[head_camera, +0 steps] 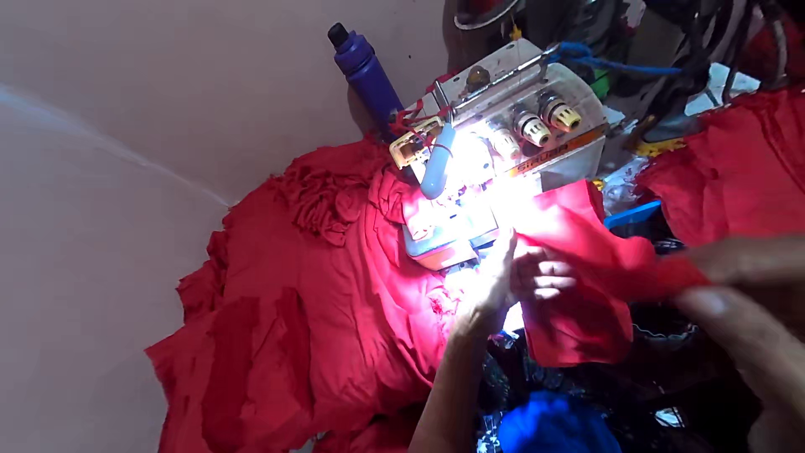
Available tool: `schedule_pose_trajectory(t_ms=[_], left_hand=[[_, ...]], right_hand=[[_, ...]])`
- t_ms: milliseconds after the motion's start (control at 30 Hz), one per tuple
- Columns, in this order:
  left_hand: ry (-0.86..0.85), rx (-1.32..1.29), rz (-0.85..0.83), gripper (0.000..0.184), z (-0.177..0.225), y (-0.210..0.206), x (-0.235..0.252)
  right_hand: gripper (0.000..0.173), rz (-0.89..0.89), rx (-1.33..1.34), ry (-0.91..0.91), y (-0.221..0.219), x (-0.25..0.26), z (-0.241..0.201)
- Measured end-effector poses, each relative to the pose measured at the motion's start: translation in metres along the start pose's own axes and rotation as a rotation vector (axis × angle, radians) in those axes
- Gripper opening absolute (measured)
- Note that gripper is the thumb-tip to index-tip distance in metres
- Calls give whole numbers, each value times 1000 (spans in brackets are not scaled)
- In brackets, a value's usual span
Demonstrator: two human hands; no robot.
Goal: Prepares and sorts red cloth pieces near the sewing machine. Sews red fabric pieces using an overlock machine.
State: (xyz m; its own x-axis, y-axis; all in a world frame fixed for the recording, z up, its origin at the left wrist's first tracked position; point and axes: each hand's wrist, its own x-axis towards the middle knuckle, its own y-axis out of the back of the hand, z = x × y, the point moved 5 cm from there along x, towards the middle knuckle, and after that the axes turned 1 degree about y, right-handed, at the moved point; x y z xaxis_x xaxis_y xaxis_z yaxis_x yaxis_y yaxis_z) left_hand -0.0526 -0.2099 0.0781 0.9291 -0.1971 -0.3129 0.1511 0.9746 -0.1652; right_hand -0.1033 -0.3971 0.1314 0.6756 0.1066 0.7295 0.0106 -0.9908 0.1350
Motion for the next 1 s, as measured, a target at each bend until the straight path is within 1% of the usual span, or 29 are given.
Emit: schedule_pose_trajectory(t_ms=[67,133,200,300,400,467,533,600,633,733,833,933,1000], left_hand=[[-10,170,179,43,11,10,7],[-31,351,288,39,15,18,14],[-184,487,356,29,17,17,18],[-468,516,385,22,16,13,24],[-614,591,433,21,30,-1,12],[-719,552,368,25,46,-10,1],[-789,364,249,22,59,-13,-10],[-779,213,171,18,66,-12,-21],[-768,179,155,16,67,-10,-28],[-801,176,130,18,65,-1,-44],[-788,228,181,20,59,12,-55],[-727,220,280,19,51,23,-64],[-728,201,335,17,47,29,-71]], right_hand=[[19,-108,49,18,-7,-14,-3],[23,-213,66,25,-16,-27,7],[24,-244,76,-17,-25,-41,23],[24,-225,95,-77,-32,-46,33],[24,-157,48,-37,-29,-26,28],[21,-74,-16,-9,-28,-6,24],[15,20,-34,12,-30,15,19],[9,91,23,12,-35,33,16],[8,104,64,1,-39,38,14],[9,97,161,-66,-52,43,14],[10,73,209,-150,-68,38,16],[12,52,247,-197,-82,33,18],[13,44,262,-227,-92,30,19]])
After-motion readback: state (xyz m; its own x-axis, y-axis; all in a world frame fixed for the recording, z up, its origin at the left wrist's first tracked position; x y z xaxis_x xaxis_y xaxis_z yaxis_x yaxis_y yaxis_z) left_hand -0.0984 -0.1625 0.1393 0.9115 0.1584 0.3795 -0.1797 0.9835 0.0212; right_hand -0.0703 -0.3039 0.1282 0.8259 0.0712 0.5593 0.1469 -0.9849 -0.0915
